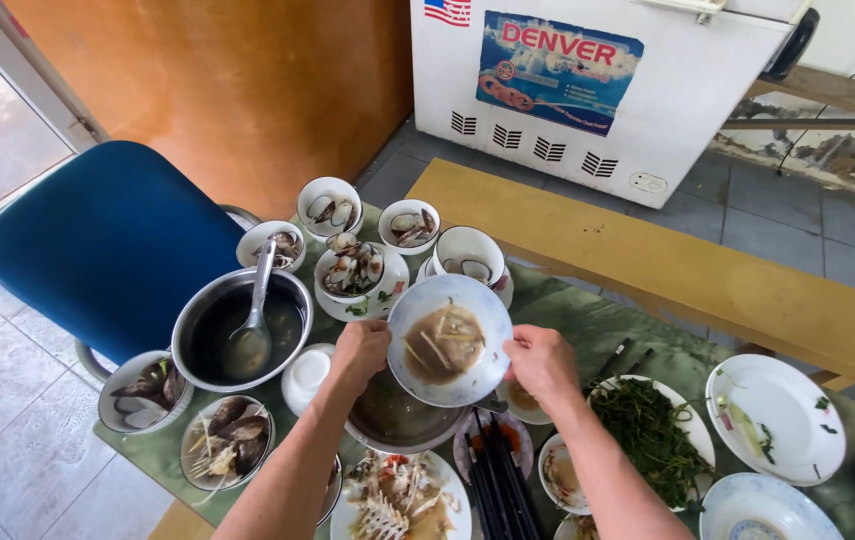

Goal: Clearing a dining table by stacking numerous small bowls and plates and consolidating leftovers into a larger pot.

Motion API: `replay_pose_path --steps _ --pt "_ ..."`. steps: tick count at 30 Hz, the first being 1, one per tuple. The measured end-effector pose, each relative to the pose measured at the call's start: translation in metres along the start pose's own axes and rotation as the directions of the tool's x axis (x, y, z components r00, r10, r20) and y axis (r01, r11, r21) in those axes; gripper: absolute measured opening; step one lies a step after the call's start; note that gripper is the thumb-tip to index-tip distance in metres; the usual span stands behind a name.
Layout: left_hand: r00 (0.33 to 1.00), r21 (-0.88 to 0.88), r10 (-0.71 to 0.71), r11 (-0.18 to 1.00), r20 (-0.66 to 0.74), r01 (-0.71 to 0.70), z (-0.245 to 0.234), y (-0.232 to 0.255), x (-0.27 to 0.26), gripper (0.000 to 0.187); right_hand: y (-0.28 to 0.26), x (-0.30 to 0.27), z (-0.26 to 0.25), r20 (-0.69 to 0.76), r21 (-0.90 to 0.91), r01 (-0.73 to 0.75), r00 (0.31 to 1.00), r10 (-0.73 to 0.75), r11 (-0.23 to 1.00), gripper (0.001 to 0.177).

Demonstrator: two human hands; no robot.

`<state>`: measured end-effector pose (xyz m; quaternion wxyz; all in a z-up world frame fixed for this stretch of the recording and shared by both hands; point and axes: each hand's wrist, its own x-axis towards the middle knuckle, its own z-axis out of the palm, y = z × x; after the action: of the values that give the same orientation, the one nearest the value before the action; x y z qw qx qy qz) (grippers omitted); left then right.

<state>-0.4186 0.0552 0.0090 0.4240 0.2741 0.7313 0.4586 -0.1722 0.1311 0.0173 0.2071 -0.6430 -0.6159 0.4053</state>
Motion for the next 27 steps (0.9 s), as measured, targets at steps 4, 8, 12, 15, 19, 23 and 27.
replay_pose_path --steps 4,8,12,15,19,23,27 --pt "0.992 0.283 0.061 0.959 -0.115 -0.026 -0.019 -0.048 0.029 0.040 0.008 -0.003 0.038 -0.093 -0.153 0.305 0.943 -0.321 0.940 0.024" --pt "0.984 0.243 0.053 0.970 -0.170 -0.010 -0.038 -0.063 0.022 0.038 -0.011 -0.029 0.047 -0.165 -0.331 0.642 0.682 -0.712 0.692 0.016" --pt "0.968 0.184 0.049 0.983 -0.245 -0.003 -0.047 -0.048 0.003 0.038 -0.027 -0.049 0.051 -0.191 -0.439 0.722 0.506 -0.841 0.534 0.019" --pt "0.949 0.115 0.028 0.993 -0.314 0.009 -0.042 -0.016 -0.029 0.036 -0.038 -0.056 0.051 -0.195 -0.503 0.750 0.386 -0.902 0.430 0.020" --pt "0.925 0.009 0.064 0.998 -0.375 -0.065 -0.035 -0.013 -0.032 0.036 -0.044 -0.061 0.051 -0.206 -0.571 0.735 0.304 -0.930 0.366 0.020" --pt "0.909 -0.124 0.094 0.980 -0.406 -0.157 -0.024 -0.012 -0.039 0.037 -0.037 -0.066 0.047 -0.217 -0.640 0.700 0.231 -0.948 0.317 0.020" --pt "0.899 -0.124 0.161 0.965 -0.406 -0.229 -0.017 -0.014 -0.038 0.037 -0.028 -0.065 0.043 -0.309 -0.500 0.743 0.327 -0.893 0.445 0.016"
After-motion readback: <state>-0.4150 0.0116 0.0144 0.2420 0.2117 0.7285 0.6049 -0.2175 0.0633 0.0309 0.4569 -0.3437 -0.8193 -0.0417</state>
